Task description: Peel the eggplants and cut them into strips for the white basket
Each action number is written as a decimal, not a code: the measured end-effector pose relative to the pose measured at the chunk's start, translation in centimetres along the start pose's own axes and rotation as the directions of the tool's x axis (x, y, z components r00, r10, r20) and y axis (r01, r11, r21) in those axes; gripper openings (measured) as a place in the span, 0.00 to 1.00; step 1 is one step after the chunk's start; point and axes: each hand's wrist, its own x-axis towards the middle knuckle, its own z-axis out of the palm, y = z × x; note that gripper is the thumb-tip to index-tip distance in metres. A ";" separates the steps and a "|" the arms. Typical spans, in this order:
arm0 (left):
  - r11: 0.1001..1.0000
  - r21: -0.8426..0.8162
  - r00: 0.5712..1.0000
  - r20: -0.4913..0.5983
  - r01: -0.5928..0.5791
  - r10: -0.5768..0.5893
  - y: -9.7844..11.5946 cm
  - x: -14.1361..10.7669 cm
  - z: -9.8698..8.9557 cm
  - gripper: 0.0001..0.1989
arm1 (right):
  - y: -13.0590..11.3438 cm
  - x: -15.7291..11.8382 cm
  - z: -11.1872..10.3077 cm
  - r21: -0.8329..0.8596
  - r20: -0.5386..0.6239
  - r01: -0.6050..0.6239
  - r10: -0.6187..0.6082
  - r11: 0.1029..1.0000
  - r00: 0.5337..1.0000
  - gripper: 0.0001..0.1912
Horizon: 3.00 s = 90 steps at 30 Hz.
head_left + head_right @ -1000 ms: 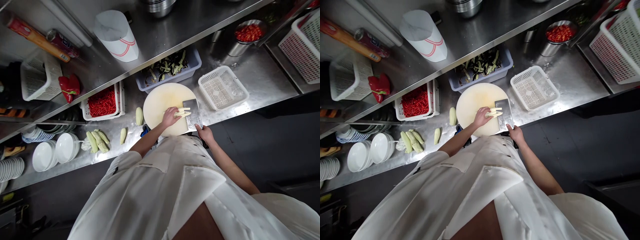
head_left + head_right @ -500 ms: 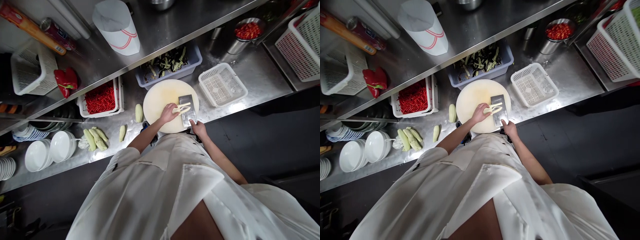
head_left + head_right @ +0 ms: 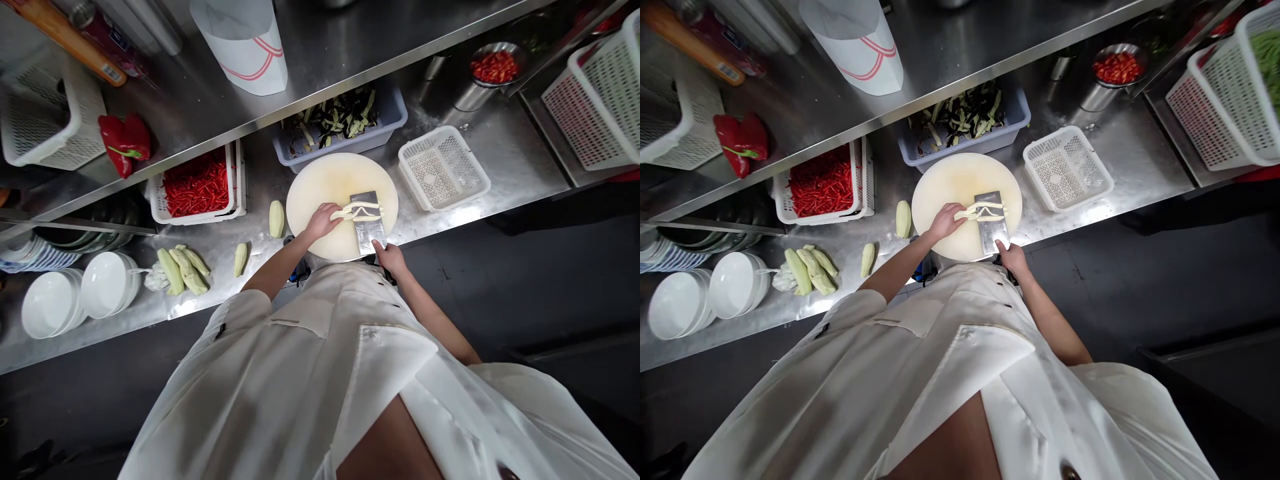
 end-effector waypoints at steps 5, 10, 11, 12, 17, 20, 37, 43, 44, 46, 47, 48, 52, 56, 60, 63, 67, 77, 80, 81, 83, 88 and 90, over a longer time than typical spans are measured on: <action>1.000 0.023 1.000 -0.008 -0.006 0.006 -0.5 -1.0 -1.0 0.15 | 1.1 -1.9 0.3 0.105 0.120 -0.063 0.050 0.993 0.992 0.32; 0.999 -0.005 0.999 -0.038 0.035 -0.036 -0.5 -1.7 -1.2 0.07 | 2.1 -3.5 0.8 0.074 0.033 -0.067 0.065 0.995 0.997 0.32; 0.999 -0.007 0.998 -0.041 0.039 -0.040 -0.5 -1.7 -1.1 0.07 | 1.9 -3.4 1.0 0.061 0.030 -0.058 0.056 0.996 0.998 0.32; 0.999 -0.008 0.998 -0.046 0.041 -0.042 -0.4 -1.6 -1.1 0.06 | 1.7 -3.3 1.2 0.054 0.033 -0.051 0.049 0.997 0.998 0.32; 0.999 -0.009 0.997 -0.052 0.049 -0.049 -0.4 -1.4 -1.5 0.05 | 0.9 -2.9 1.7 -0.010 0.043 -0.029 0.030 1.000 0.999 0.31; 0.999 0.006 0.998 -0.041 0.044 -0.044 -0.6 -1.5 -1.7 0.06 | 0.7 -3.0 1.9 -0.024 0.088 -0.013 0.015 1.000 0.996 0.32; 0.998 0.030 0.996 -0.060 0.063 -0.061 -0.8 -2.2 -1.9 0.08 | 0.3 -2.5 2.9 -0.018 0.242 0.016 -0.011 1.000 0.970 0.35; 0.997 0.052 0.996 -0.060 0.063 -0.060 0.3 -3.4 -1.7 0.09 | 0.3 -2.2 3.5 -0.051 0.283 0.067 -0.050 0.996 0.958 0.34; 0.996 0.065 0.996 -0.057 0.067 -0.064 0.7 -3.8 -1.6 0.11 | 0.1 -2.1 3.7 -0.070 0.280 0.079 -0.056 0.994 0.958 0.34; 0.990 0.114 0.995 -0.073 0.082 -0.074 1.6 -4.6 -1.5 0.15 | -0.1 -2.1 4.0 -0.110 0.260 0.117 -0.085 0.987 0.962 0.32; 0.985 0.145 0.992 -0.094 0.092 -0.079 2.1 -5.1 -1.4 0.18 | -0.1 -2.2 4.0 -0.124 0.243 0.142 -0.108 0.982 0.964 0.31; 0.980 0.173 0.990 -0.117 0.100 -0.080 2.7 -5.4 -1.2 0.20 | -0.1 -2.5 3.9 -0.136 0.225 0.162 -0.129 0.977 0.966 0.29; 0.977 0.206 0.992 -0.125 0.052 -0.027 4.3 -4.9 -1.8 0.21 | -1.1 -3.9 2.3 -0.183 0.174 0.216 -0.185 0.959 0.967 0.26; 0.973 0.211 0.992 -0.063 -0.097 0.113 3.4 2.7 -8.4 0.19 | -5.0 -4.1 -1.4 -0.223 0.086 0.289 -0.277 0.931 0.957 0.26; 0.941 0.338 0.954 -0.270 -0.034 0.132 1.3 14.2 -18.8 0.31 | -7.0 -2.9 -7.5 -0.187 -0.053 0.324 -0.339 0.927 0.939 0.25; 0.954 0.299 0.929 -0.360 0.030 0.083 1.4 18.1 -20.5 0.27 | -4.7 -2.2 -11.6 -0.083 -0.087 0.279 -0.286 0.957 0.954 0.24; 0.951 0.245 0.982 0.049 -0.190 0.184 5.2 13.9 -10.6 0.29 | 0.5 -1.9 -13.6 -0.071 -0.133 0.185 -0.193 0.980 0.972 0.20; 0.920 0.323 0.972 0.000 0.224 -0.237 11.3 6.0 6.3 0.32 | 0.3 1.9 -14.9 -0.232 0.072 0.273 -0.264 0.934 0.962 0.22; 0.897 0.287 0.942 -0.083 0.336 -0.326 10.0 8.6 6.2 0.32 | -2.9 3.7 -15.7 -0.441 0.085 0.336 -0.334 0.832 0.939 0.23; 0.896 0.274 0.937 -0.093 0.350 -0.338 9.5 9.2 6.2 0.33 | -3.8 4.2 -15.7 -0.504 0.107 0.357 -0.353 0.787 0.929 0.24; 0.903 0.261 0.940 -0.084 0.340 -0.330 8.8 9.8 6.3 0.33 | -5.3 4.6 -15.7 -0.594 0.172 0.405 -0.383 0.695 0.908 0.24; 0.925 0.251 0.958 -0.054 0.285 -0.281 7.8 9.3 6.4 0.33 | -6.4 4.7 -16.3 -0.657 0.279 0.469 -0.388 0.589 0.878 0.26; 0.937 0.226 0.964 -0.058 0.266 -0.260 7.4 9.1 5.9 0.34 | -6.4 4.7 -17.0 -0.655 0.282 0.473 -0.389 0.589 0.877 0.26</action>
